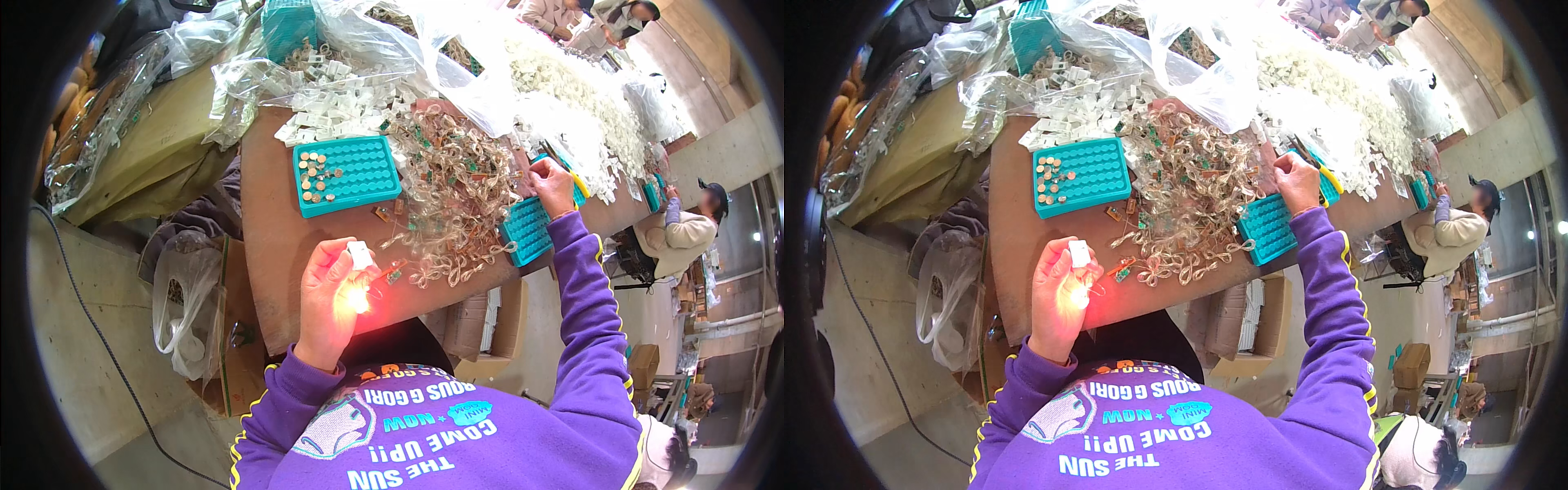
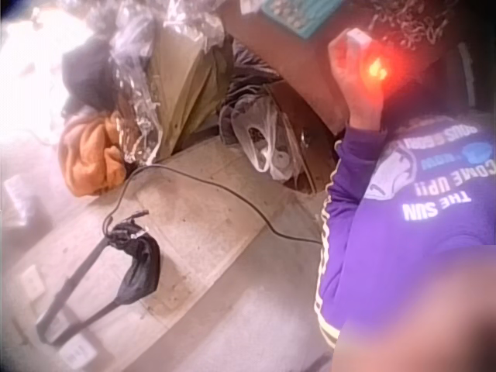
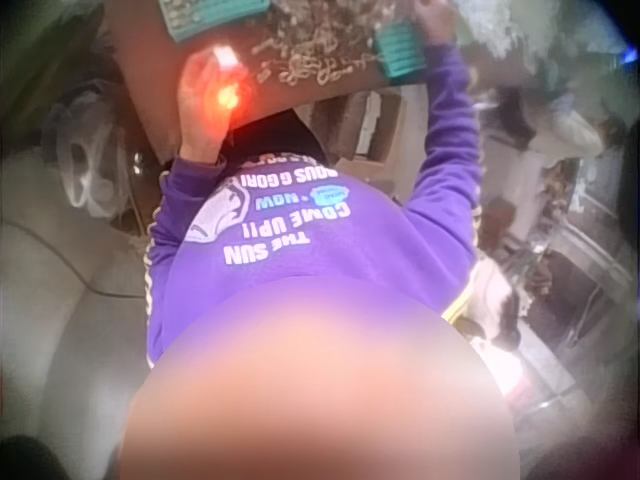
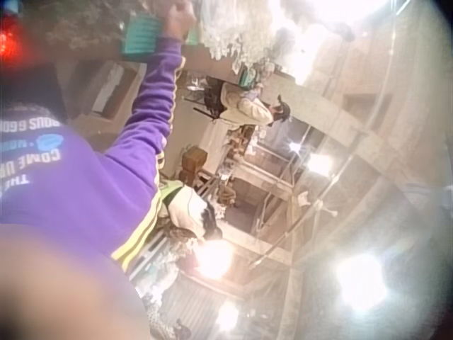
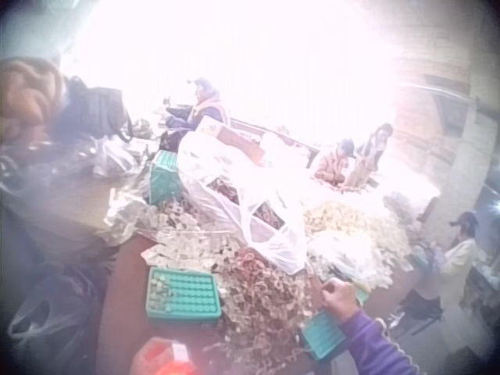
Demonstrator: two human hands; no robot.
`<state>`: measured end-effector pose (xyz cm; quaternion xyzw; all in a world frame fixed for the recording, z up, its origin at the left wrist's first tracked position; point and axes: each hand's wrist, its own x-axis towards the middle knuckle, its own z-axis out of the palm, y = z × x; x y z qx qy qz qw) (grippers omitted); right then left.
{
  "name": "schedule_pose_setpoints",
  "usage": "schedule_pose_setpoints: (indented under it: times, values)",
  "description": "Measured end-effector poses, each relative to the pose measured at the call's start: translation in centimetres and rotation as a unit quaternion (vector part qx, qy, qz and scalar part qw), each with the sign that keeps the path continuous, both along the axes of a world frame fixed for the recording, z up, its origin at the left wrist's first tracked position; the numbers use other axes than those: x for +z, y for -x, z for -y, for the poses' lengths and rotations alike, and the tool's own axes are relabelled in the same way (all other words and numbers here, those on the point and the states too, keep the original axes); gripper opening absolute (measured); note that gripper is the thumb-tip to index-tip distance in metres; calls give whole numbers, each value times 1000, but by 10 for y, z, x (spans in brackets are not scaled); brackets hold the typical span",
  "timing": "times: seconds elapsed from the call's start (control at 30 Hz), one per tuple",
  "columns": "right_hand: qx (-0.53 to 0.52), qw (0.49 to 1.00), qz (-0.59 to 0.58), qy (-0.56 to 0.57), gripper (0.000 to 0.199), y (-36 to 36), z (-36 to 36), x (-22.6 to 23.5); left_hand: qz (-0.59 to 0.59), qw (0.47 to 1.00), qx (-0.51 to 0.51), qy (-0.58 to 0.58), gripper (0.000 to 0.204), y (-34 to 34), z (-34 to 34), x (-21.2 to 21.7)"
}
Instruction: The person inserts small round components into white plastic LED light sockets and then tests each assembled unit by pressing a button to confirm the red LED illuminates. The person repeats this process for multiple units, placing finished sockets on the table.
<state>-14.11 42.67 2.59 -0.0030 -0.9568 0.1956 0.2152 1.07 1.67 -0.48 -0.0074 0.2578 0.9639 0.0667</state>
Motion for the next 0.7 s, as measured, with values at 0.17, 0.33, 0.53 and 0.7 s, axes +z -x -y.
schedule_pose_setpoints:
  times: [0.17, 0.33, 0.53, 0.7]
  values:
    - [4, 994, -12, 113, 6, -16, 21, 26, -1, 1000, -1, 1, 19, 0, 0, 0]
    - [12, 980, -136, 144, 10, -43, 78, 70, -6, 1000, -11, -24, 19, 0, 1, 0]
    - [177, 941, -82, 276, 6, -100, 163, 97, -23, 1000, 0, 21, 16, -3, 0, -2]
    - [273, 908, 4, 318, 7, -125, 216, 91, -20, 1000, 10, 3, 17, -2, 0, -4]
